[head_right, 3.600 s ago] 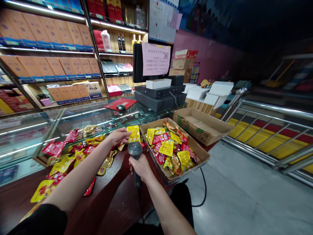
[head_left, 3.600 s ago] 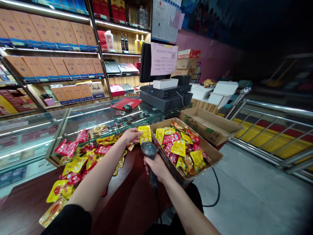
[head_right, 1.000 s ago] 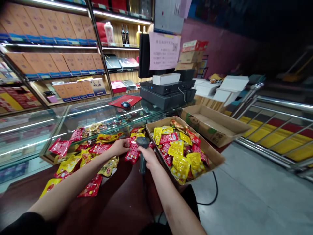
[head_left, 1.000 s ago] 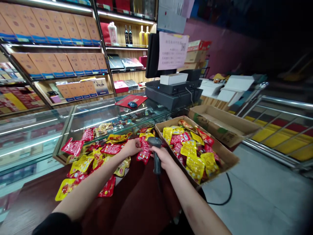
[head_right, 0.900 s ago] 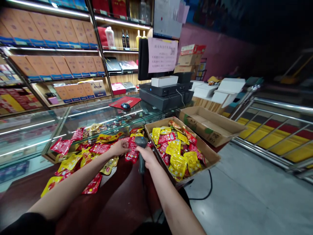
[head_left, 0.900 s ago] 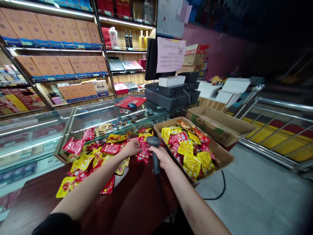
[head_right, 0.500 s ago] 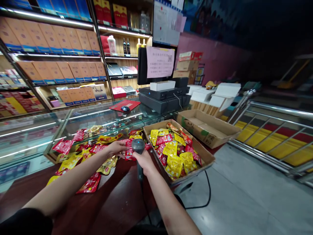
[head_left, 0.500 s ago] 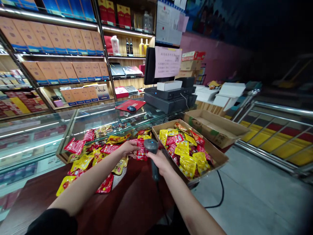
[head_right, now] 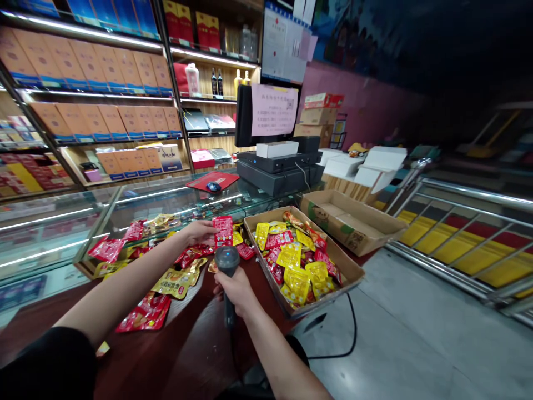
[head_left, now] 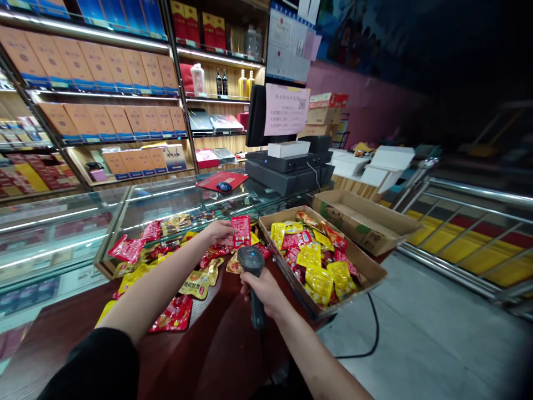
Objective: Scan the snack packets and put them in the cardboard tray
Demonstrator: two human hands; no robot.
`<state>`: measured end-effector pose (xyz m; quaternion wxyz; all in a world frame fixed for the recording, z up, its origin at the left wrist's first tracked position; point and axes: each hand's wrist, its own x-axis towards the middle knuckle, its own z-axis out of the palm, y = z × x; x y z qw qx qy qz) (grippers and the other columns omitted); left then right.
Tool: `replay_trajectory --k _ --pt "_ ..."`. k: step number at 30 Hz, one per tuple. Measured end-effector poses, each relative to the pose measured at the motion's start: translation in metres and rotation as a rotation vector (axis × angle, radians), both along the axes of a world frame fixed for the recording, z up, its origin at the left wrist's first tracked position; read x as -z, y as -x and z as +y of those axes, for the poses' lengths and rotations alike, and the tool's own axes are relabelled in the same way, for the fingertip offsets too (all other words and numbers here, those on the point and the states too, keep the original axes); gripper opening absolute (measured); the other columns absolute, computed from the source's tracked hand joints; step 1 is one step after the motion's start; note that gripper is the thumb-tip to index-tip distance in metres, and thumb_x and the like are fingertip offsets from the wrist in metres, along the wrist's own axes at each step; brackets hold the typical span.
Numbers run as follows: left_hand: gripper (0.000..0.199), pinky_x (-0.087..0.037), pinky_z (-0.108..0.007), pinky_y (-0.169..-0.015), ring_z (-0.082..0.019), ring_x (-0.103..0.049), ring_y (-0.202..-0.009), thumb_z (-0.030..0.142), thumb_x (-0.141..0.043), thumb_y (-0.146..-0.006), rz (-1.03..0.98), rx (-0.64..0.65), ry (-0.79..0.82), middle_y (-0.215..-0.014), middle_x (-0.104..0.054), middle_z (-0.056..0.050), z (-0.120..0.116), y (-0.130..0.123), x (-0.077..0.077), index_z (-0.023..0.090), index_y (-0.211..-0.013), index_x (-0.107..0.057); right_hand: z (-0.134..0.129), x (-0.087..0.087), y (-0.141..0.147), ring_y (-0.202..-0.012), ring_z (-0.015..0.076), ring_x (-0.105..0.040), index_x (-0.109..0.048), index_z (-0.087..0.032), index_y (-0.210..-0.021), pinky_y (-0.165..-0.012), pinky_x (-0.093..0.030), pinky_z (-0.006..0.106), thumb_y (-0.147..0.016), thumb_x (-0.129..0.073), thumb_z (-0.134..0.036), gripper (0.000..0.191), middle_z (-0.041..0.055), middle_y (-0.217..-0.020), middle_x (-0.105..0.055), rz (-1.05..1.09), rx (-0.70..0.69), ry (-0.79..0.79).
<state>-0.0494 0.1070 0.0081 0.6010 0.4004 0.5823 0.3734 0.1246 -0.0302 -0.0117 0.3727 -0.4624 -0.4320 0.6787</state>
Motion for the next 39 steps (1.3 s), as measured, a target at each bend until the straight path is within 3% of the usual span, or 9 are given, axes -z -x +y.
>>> replay_trajectory --k 12,22,26,28,34,39 --pt "0.038 -0.058 -0.034 -0.058 -0.015 -0.062 -0.057 0.022 -0.085 -0.055 0.039 0.017 -0.005 -0.062 -0.063 0.001 0.001 0.001 0.003 0.016 -0.083 -0.061 0.000 0.001 0.001 -0.037 0.0070 -0.041 -0.052 -0.018 -0.066 -0.036 -0.034 0.020 -0.063 -0.062 -0.028 0.015 -0.0075 -0.044 -0.046 0.002 0.014 -0.045" --pt "0.034 -0.056 -0.034 -0.061 -0.016 -0.064 -0.057 0.025 -0.082 -0.060 0.022 0.025 0.006 -0.069 -0.068 -0.004 -0.002 0.001 0.003 0.014 -0.085 -0.062 0.000 0.000 0.002 -0.036 0.0092 -0.041 -0.052 -0.018 -0.067 -0.039 -0.034 0.023 -0.065 -0.063 -0.030 0.016 -0.0060 -0.042 -0.048 -0.040 0.018 -0.051" --pt "0.035 -0.057 -0.033 -0.060 -0.014 -0.063 -0.055 0.024 -0.083 -0.059 -0.008 0.038 -0.002 -0.064 -0.064 -0.001 -0.006 -0.001 0.000 0.014 -0.084 -0.060 0.009 -0.009 -0.006 -0.065 0.0140 -0.058 -0.062 -0.017 -0.077 -0.063 -0.046 0.026 -0.061 -0.065 -0.023 0.018 0.0012 -0.071 -0.066 -0.035 0.167 -0.230" --pt "0.035 -0.058 -0.034 -0.059 -0.014 -0.062 -0.055 0.023 -0.083 -0.059 -0.048 0.078 -0.002 -0.064 -0.063 -0.001 -0.009 -0.004 -0.004 0.015 -0.083 -0.059 0.019 -0.016 -0.012 -0.079 0.0159 -0.059 -0.064 -0.018 -0.080 -0.075 -0.045 0.027 -0.060 -0.065 -0.019 0.020 0.0005 -0.081 -0.068 -0.048 0.251 -0.326" --pt "0.026 -0.060 -0.035 -0.063 -0.013 -0.064 -0.058 0.021 -0.078 -0.068 -0.133 0.169 -0.011 -0.075 -0.067 -0.004 -0.007 -0.036 -0.023 0.013 -0.085 -0.061 0.067 -0.035 -0.045 -0.064 0.0133 -0.054 -0.062 -0.017 -0.066 -0.064 -0.044 0.026 -0.059 -0.064 -0.021 0.009 -0.0019 -0.060 -0.059 0.024 0.216 -0.242" --pt "0.012 -0.058 -0.036 -0.074 -0.016 -0.068 -0.070 0.016 -0.064 -0.081 -0.262 0.188 -0.046 -0.082 -0.069 -0.009 0.016 -0.097 -0.053 0.011 -0.091 -0.060 0.099 -0.060 -0.098 -0.056 0.0109 -0.052 -0.062 -0.017 -0.069 -0.059 -0.042 0.024 -0.055 -0.066 -0.018 0.015 -0.0035 -0.057 -0.058 0.106 0.325 -0.224"
